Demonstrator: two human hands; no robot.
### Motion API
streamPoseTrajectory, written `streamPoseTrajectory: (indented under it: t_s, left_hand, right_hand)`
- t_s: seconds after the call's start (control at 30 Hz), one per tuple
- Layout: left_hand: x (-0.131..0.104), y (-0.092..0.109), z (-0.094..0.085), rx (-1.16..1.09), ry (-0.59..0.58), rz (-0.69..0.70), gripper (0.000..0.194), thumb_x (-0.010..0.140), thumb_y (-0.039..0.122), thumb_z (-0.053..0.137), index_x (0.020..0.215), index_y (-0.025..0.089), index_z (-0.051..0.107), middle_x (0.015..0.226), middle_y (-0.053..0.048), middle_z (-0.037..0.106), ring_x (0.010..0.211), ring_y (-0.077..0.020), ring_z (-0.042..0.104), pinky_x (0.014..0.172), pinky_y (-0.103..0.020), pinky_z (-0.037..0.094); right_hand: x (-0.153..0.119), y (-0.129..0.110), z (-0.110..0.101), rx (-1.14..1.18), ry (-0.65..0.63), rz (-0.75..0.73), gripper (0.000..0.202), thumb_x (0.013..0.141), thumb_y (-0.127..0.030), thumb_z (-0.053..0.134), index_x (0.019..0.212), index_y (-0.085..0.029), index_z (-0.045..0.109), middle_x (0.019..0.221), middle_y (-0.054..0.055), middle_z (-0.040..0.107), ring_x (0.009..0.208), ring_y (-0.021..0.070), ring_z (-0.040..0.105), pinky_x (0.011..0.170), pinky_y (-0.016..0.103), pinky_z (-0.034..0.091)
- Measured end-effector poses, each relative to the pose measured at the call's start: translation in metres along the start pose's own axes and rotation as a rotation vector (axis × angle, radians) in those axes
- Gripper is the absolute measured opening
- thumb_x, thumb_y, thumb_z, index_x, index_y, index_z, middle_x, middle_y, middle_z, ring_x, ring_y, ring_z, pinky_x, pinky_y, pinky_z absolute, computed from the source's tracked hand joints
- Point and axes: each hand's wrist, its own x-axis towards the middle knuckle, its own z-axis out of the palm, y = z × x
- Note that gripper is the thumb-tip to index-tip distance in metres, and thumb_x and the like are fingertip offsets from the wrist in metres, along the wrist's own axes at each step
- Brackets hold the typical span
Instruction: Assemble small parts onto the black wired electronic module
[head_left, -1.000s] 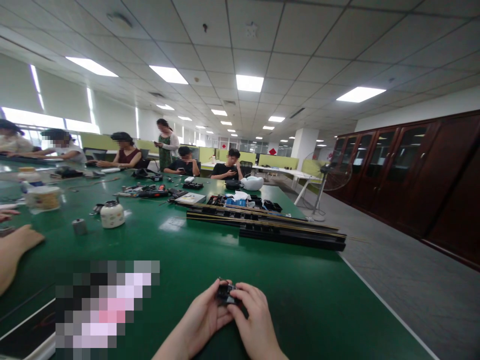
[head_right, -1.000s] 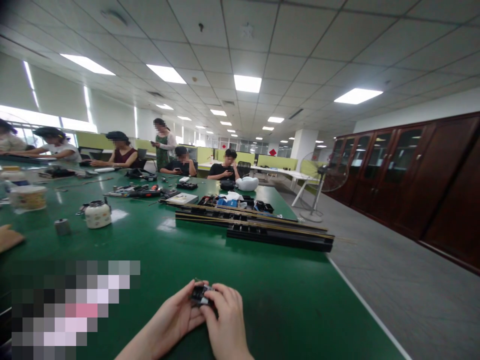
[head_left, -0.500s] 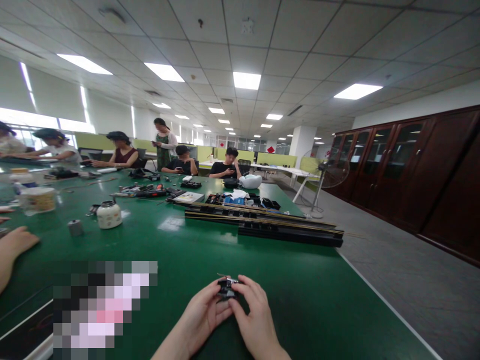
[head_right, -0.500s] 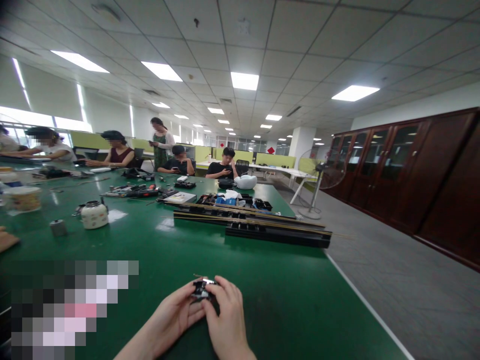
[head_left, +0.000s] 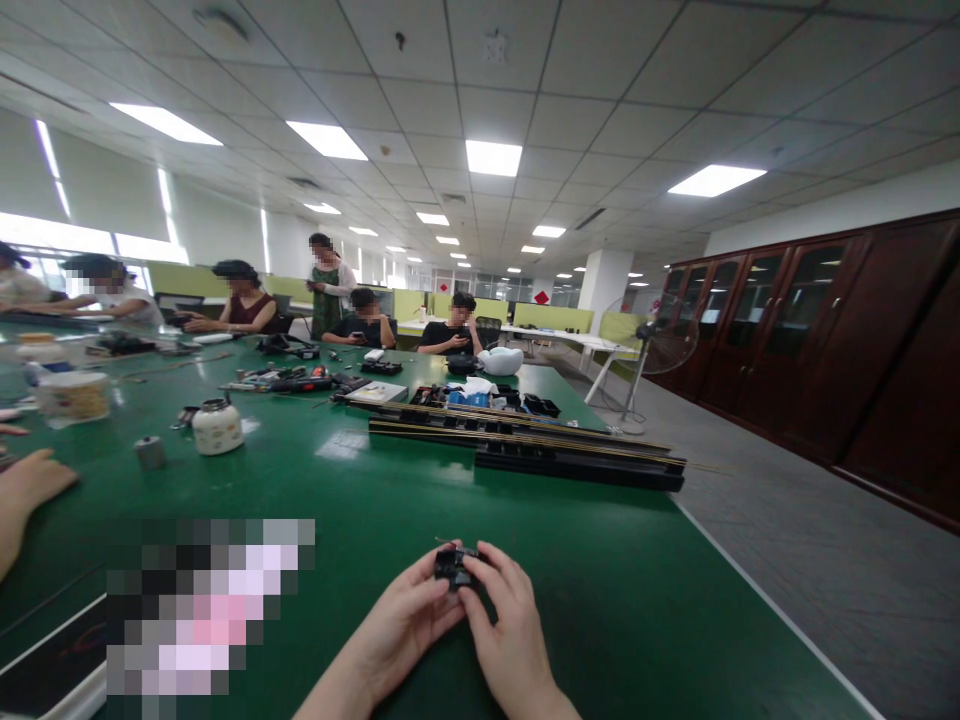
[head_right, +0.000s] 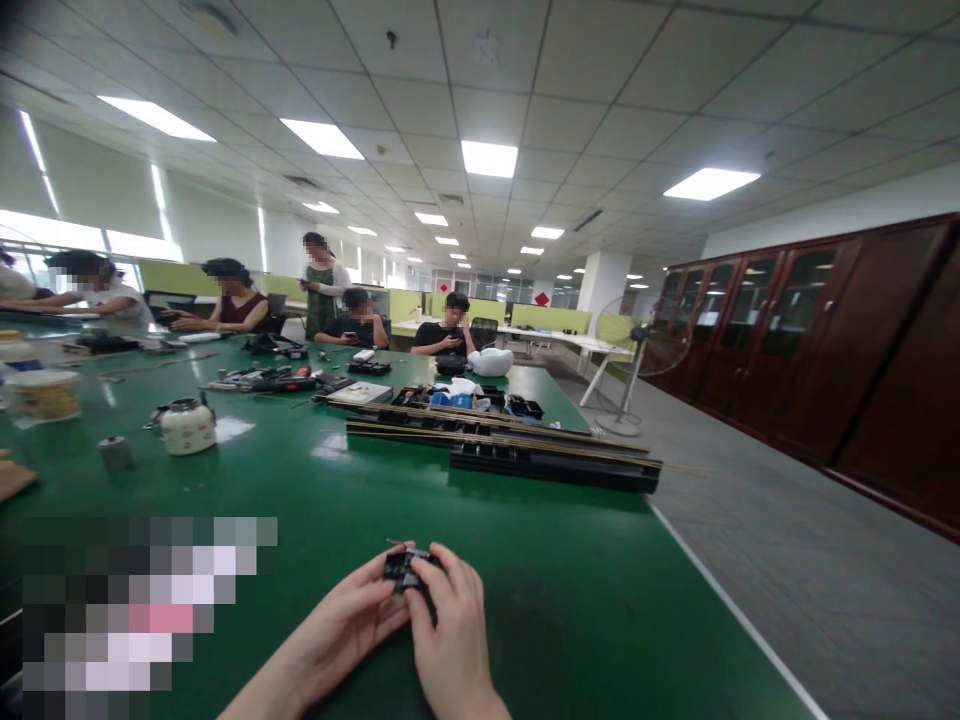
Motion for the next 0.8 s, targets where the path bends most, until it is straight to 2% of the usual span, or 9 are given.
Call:
streamPoseTrajectory:
  t_s: [0.23,0.4,0.57,0.8]
  left_hand:
    - [-0.0026,0.002,0.0053,0.112,0.002,0.021,0.05,0.062,0.004,0.066,0.108,0.02,0.056,0.105,-0.006,0.062,0.09,-0.0138,0.059,0.086,-0.027,0.042]
    - [0.0021,-0.0019,0.0,0.175,0.008,0.089,0.041,0.064,0.01,0.067,0.103,0.018,0.059,0.104,-0.008,0.063,0.092,-0.0171,0.058,0.084,-0.029,0.043]
    - [0.0043,-0.0042,-0.003,0.167,0.042,0.114,0.036,0.066,0.016,0.067,0.101,0.019,0.06,0.11,-0.009,0.061,0.095,-0.019,0.058,0.089,-0.033,0.041]
    - [0.001,-0.0025,0.002,0.029,0.012,0.068,0.034,0.073,0.024,0.06,0.106,0.019,0.057,0.111,-0.01,0.061,0.094,-0.0195,0.06,0.092,-0.035,0.038]
  right_hand:
    - [-0.0003,0.0025,0.0017,0.011,-0.024,0.012,0.025,0.082,-0.022,0.05,0.105,-0.029,0.058,0.114,0.005,0.055,0.106,0.0202,0.051,0.089,0.039,0.044]
    - [-0.0004,0.0031,0.0014,0.0,-0.012,0.003,0.025,0.082,-0.023,0.05,0.104,-0.029,0.059,0.113,0.005,0.056,0.104,0.02,0.052,0.088,0.038,0.045]
    - [0.0001,0.0024,0.0005,-0.003,0.005,0.005,0.024,0.082,-0.023,0.05,0.103,-0.029,0.059,0.112,0.005,0.056,0.104,0.0198,0.053,0.087,0.037,0.046]
    - [0.0013,0.0018,-0.0013,0.039,0.048,-0.009,0.023,0.082,-0.02,0.048,0.101,-0.026,0.059,0.112,0.006,0.056,0.104,0.0195,0.053,0.088,0.036,0.046]
